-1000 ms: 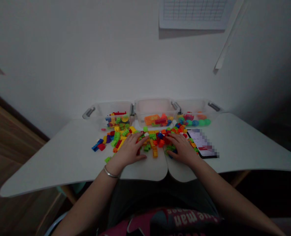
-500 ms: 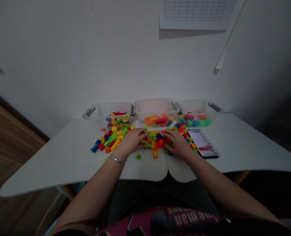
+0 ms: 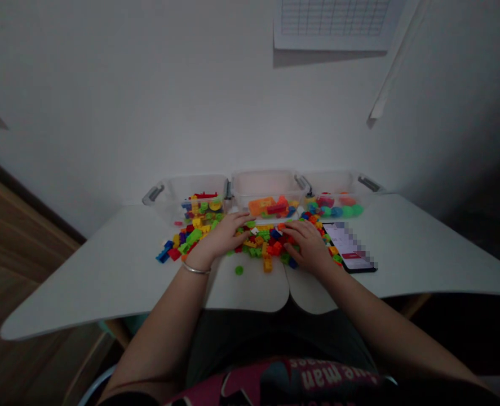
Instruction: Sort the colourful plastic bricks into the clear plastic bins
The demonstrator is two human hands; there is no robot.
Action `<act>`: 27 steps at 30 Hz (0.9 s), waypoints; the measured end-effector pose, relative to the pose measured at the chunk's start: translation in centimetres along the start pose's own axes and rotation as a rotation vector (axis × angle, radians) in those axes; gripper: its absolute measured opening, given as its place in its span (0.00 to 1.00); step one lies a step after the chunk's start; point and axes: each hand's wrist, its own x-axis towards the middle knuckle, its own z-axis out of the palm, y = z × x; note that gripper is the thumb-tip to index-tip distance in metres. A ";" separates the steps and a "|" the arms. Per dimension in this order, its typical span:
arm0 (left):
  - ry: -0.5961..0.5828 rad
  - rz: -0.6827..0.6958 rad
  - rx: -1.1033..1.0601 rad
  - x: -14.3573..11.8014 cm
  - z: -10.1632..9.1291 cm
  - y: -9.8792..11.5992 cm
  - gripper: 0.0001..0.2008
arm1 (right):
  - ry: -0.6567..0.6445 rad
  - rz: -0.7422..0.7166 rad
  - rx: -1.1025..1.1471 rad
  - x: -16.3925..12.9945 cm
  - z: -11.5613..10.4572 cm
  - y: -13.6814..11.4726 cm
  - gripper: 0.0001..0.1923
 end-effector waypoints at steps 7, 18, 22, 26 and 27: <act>0.212 -0.237 0.065 0.1 1.5 0.1 0.16 | -0.157 -0.212 0.167 2.8 0.0 -3.9 0.10; 0.302 -0.243 -0.154 -0.4 3.7 -1.4 0.17 | -0.456 -0.434 0.195 5.2 5.1 -8.4 0.10; 0.302 -0.248 -0.207 -0.5 4.0 -1.6 0.16 | -0.388 -0.321 0.228 5.2 5.3 -7.7 0.10; 0.294 -0.222 -0.237 -0.6 3.9 -1.2 0.14 | -0.222 -0.053 0.315 5.4 4.3 -6.6 0.10; 0.289 -0.216 -0.256 -0.6 3.8 -1.0 0.14 | -0.166 0.028 0.332 5.3 4.1 -6.4 0.10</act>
